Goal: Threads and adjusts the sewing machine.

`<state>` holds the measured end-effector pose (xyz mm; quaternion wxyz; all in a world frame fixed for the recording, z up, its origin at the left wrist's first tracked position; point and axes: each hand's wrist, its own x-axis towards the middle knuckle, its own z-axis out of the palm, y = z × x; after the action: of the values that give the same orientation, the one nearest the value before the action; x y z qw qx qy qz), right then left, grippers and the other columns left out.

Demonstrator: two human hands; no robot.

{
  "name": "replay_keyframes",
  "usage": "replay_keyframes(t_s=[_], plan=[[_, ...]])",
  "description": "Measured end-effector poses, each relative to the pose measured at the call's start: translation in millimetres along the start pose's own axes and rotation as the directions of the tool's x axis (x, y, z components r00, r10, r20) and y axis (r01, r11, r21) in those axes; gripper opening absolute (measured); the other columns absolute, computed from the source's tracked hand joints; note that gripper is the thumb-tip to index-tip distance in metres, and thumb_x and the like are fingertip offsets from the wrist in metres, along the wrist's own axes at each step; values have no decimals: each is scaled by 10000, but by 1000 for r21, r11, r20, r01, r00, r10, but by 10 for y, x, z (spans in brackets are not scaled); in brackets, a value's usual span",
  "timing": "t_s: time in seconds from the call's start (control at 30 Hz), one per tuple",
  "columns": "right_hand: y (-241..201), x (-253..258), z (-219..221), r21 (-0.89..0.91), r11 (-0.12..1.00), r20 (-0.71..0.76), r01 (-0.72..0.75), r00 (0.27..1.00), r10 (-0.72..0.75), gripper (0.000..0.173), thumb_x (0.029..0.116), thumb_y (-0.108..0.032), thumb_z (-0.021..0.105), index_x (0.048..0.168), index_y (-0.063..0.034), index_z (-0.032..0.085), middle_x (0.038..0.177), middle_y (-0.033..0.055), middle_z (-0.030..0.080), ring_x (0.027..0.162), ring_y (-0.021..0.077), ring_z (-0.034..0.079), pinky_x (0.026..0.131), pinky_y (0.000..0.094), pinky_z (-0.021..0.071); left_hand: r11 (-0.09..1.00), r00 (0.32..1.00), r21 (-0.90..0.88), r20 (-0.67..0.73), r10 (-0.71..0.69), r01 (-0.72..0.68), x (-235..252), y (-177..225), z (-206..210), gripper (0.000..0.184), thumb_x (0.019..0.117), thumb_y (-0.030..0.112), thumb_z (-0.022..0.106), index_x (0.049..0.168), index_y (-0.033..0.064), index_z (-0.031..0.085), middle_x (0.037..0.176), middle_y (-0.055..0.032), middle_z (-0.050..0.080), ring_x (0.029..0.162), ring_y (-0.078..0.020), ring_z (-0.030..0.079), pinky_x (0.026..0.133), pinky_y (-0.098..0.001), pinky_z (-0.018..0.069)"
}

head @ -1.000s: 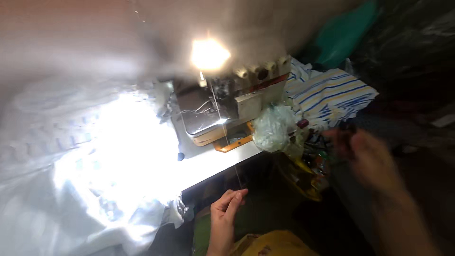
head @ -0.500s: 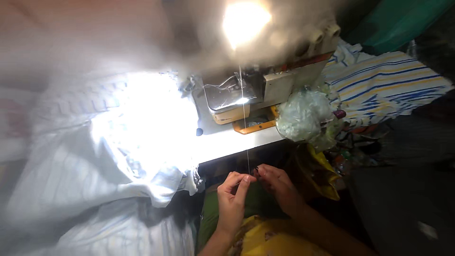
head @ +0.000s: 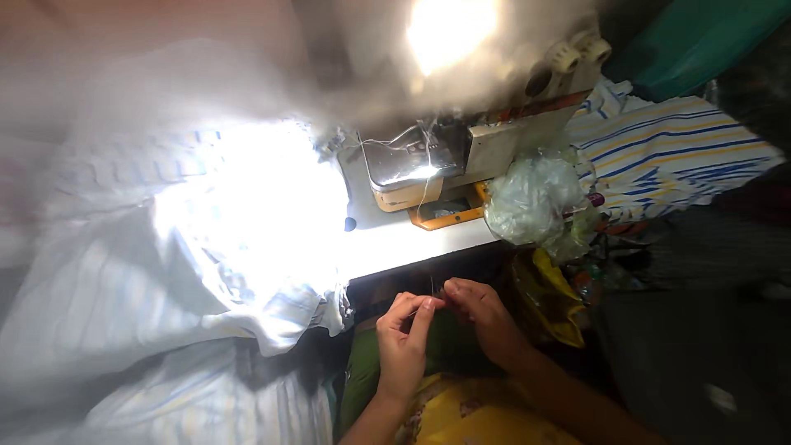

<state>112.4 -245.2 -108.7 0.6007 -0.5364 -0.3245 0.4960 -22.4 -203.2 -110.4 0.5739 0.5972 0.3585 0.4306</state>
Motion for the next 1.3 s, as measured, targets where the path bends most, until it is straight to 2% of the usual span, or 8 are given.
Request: replay_keyframes(t_s=[0.2,0.37,0.5,0.67,0.83,0.9,1.0,1.3], plan=[[4,-20,-69,-56,998,-2,16,1000,-16,314,1009,-140,464,735,-157,616,641,-186,465,542,-120,365,511,78,295,991,998,130,49,27,-34,-1,-50,-47,200,944,87,591,865,26,764,842,34,691,872,8,630,809,-138,511],[-248,-209,-583,-288,897,29,336,939,-343,289,1037,-344,550,1079,-109,713,943,-178,677,766,-161,523,683,59,439,588,840,795,414,-350,-146,-27,-43,-227,440,886,180,751,1311,81,695,1489,-345,434,1396,-609,326,1001,-678,431],[-775,-216,-1343,-688,646,-271,332,708,-652,241,1038,-298,526,1147,-113,636,921,-156,628,766,-106,561,669,109,483,570,851,802,418,-319,-180,12,37,-263,224,938,188,695,935,-20,777,1144,-203,723,1185,-425,636,933,-576,529],[-1211,229,-1804,-907,378,-352,-187,830,-433,336,1011,-239,652,1171,56,658,1058,285,676,970,457,668,838,665,500,534,748,743,604,-275,-403,279,505,-317,501,821,169,818,1239,-48,646,1332,-258,598,1155,-455,629,843,-559,567],[-1090,760,-1886,-984,175,-35,29,935,-352,273,951,-201,724,1182,-54,736,1155,233,659,1130,461,583,906,661,437,507,887,728,365,284,-462,778,906,-395,298,1002,214,584,989,-48,726,1012,-194,731,867,-176,690,770,-267,548],[-1110,808,-1828,-989,126,31,81,932,-360,338,923,-154,752,1245,-54,723,1294,256,609,1243,497,507,990,684,374,427,902,835,172,396,-347,999,1044,-367,351,972,250,604,1025,-81,705,1001,-244,712,893,-255,672,804,-356,525],[-1193,818,-1813,-984,116,104,139,958,-266,81,907,-76,721,952,-21,760,1025,187,689,1068,412,600,907,603,428,420,907,882,20,420,-214,1207,1147,-331,492,869,157,621,1203,-201,571,1156,-410,602,1095,-517,601,962,-590,458],[-1386,1060,-1603,-996,10,94,94,969,227,309,905,-66,724,1166,89,661,1213,248,632,1187,411,586,996,558,461,414,856,824,154,493,-387,1555,1031,32,331,916,275,668,1092,-3,702,938,-150,704,832,-241,671,756,-461,533]])
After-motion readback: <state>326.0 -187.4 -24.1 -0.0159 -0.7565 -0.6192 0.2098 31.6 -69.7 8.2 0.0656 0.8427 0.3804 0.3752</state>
